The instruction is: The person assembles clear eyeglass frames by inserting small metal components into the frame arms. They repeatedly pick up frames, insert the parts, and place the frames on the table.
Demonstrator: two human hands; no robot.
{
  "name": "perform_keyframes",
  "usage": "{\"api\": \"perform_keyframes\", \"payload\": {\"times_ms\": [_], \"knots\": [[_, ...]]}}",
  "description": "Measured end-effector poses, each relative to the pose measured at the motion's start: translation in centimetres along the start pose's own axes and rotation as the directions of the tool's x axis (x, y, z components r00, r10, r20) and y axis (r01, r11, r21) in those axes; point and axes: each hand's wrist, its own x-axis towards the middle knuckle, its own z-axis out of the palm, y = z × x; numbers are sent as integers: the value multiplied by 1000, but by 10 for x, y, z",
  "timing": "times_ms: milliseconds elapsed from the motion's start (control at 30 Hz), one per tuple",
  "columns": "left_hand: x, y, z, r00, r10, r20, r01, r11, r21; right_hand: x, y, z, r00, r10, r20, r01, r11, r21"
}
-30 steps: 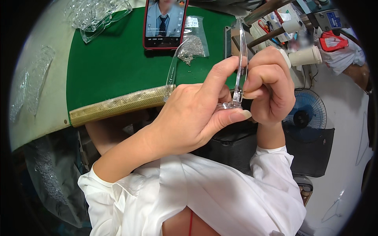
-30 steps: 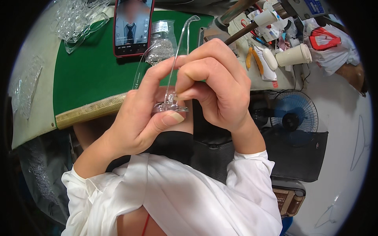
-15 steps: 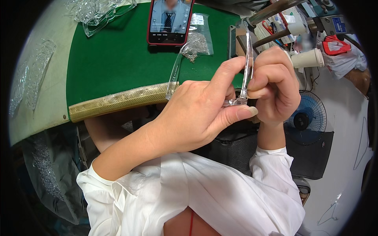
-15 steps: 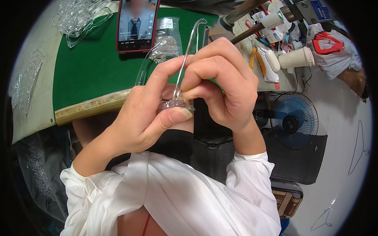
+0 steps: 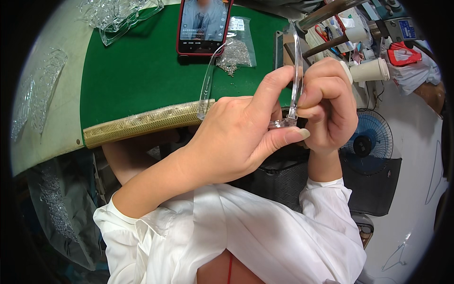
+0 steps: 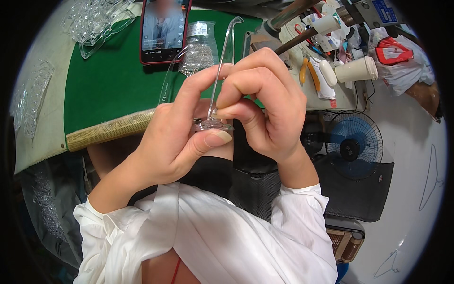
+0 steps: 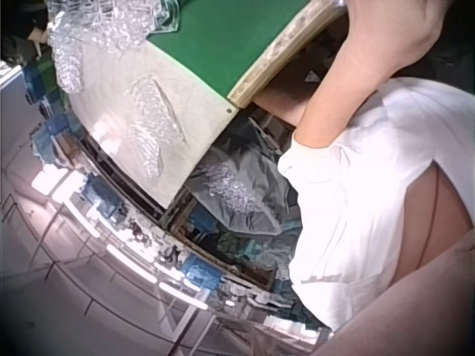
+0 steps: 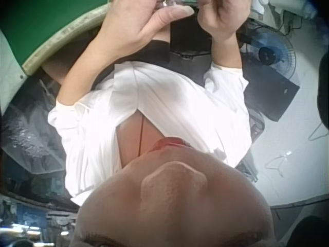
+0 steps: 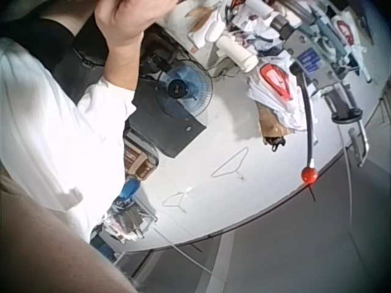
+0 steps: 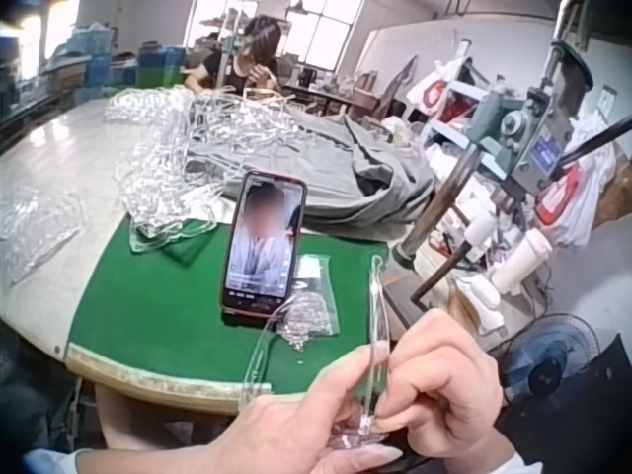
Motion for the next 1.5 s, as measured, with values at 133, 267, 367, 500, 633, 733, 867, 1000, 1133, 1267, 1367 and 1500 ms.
{"api": "perform_keyframes", "payload": {"times_ms": [133,267,367,500,633,733,867,1000,1133,1267,1367,1500], "knots": [[-1,2,0,999,-42,14,43,997,-61,-2,-1,2,999,34,-14,-34,999,18],[-1,2,-1,998,-60,32,63,992,-106,-3,0,3,999,39,-29,-38,999,38],[-1,4,-2,993,-105,55,114,976,-188,-2,2,1,1000,17,-15,-17,999,27],[-1,3,-3,995,-83,55,90,986,-142,0,1,-3,1000,22,15,-22,999,30],[-1,2,-3,997,-66,49,71,992,-106,0,1,-4,999,36,24,-37,998,46],[0,2,-3,997,-60,50,64,994,-87,-2,2,-3,999,42,13,-43,998,52],[-1,1,-2,995,-76,62,85,986,-142,-2,1,-1,999,52,-5,-51,995,83],[-1,3,0,983,-153,102,181,893,-412,-1,0,1,999,45,-28,-42,995,89],[0,2,1,988,-130,80,152,898,-413,-1,3,-1,999,-25,-39,26,999,41],[1,0,-2,990,-105,93,130,939,-317,-2,4,-5,999,48,-14,-45,987,156],[3,2,-4,987,-124,107,149,951,-273,-3,3,-5,987,160,11,-157,952,264],[5,3,-4,987,-129,98,151,951,-269,-2,4,-8,986,162,32,-164,948,273]]}}
